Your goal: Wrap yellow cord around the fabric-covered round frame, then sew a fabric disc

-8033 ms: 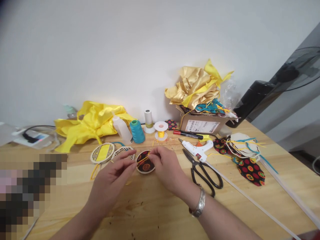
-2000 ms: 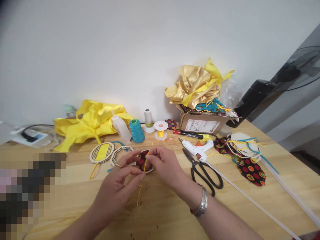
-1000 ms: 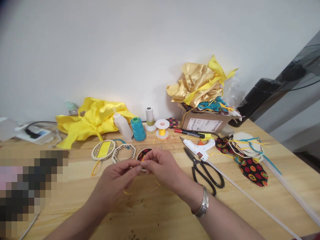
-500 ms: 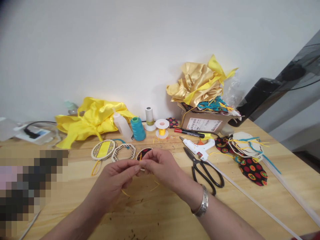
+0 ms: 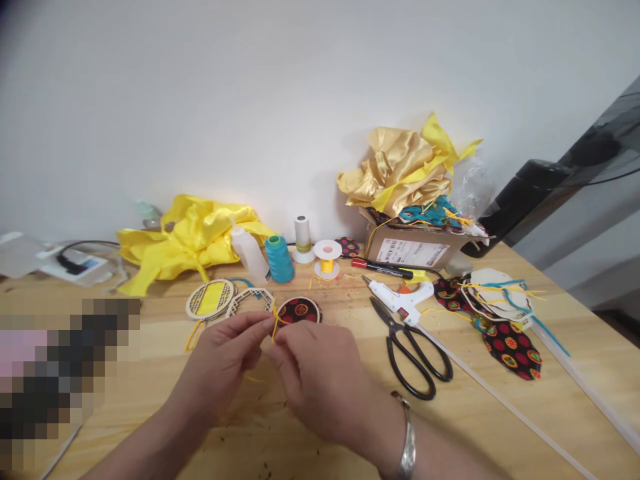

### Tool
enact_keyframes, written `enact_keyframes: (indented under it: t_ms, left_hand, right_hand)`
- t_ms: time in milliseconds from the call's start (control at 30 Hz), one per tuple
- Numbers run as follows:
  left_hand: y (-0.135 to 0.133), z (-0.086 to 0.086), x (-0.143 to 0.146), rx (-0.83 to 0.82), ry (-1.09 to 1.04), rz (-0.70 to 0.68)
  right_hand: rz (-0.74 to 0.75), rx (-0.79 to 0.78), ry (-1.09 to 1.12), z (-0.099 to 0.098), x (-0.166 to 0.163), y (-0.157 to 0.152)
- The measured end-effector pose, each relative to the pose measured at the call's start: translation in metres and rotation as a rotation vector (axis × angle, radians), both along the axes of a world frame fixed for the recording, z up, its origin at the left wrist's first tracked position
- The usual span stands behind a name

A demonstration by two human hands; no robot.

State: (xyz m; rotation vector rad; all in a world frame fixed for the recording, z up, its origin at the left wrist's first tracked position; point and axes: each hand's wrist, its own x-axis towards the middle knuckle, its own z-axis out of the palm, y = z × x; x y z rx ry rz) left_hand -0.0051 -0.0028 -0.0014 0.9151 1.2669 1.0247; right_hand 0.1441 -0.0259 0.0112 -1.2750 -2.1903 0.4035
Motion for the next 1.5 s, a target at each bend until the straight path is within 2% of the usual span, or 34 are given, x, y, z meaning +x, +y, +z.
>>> enact_keyframes:
  t_ms: [167,267,367,433,533,633,733,833,1167,1500]
  left_hand:
    - [0.000,-0.002,-0.001,-0.033,-0.097,-0.006]
    - [-0.001,-0.002,0.000,-0.028,-0.167,-0.010]
    - [-0.001,-0.001,0.000,-0.051,-0.209,0.003]
    - [-0.002,0.000,0.001,-0.066,-0.202,0.012]
    - [-0.002,-0.001,0.002,-0.054,-0.151,0.004]
    - [-0.003,-0.001,0.003,-0.036,-0.089,-0.012]
    - [-0.004,0.002,0.005,-0.022,-0.046,-0.049]
    - [-0.005,0.007,0.007,-0.017,-0.002,-0.082]
    - [-0.007,0.007,0.005,0.042,0.079,-0.182]
    - [-0.008,0.009,0.004,0.072,0.172,-0.228]
  right_hand:
    - [0.225,0.315,-0.340,-0.011,-0.006,-0.004]
    - [0.315,0.386,-0.457,-0.015,-0.007,-0.004]
    - [0.366,0.382,-0.449,-0.016,-0.005,-0.003]
    - [0.328,0.325,-0.306,-0.013,-0.003,-0.001]
    - [0.106,0.176,0.077,-0.009,0.001,0.006]
    - [-0.077,-0.116,0.414,-0.007,0.003,0.015]
    - [-0.054,-0.486,0.647,-0.012,0.001,0.022]
    - [-0.010,-0.658,0.787,-0.016,-0.002,0.024]
    - [-0.068,-0.582,0.641,-0.008,0.003,0.025]
    - [-0.086,-0.627,0.677,-0.008,0.002,0.026]
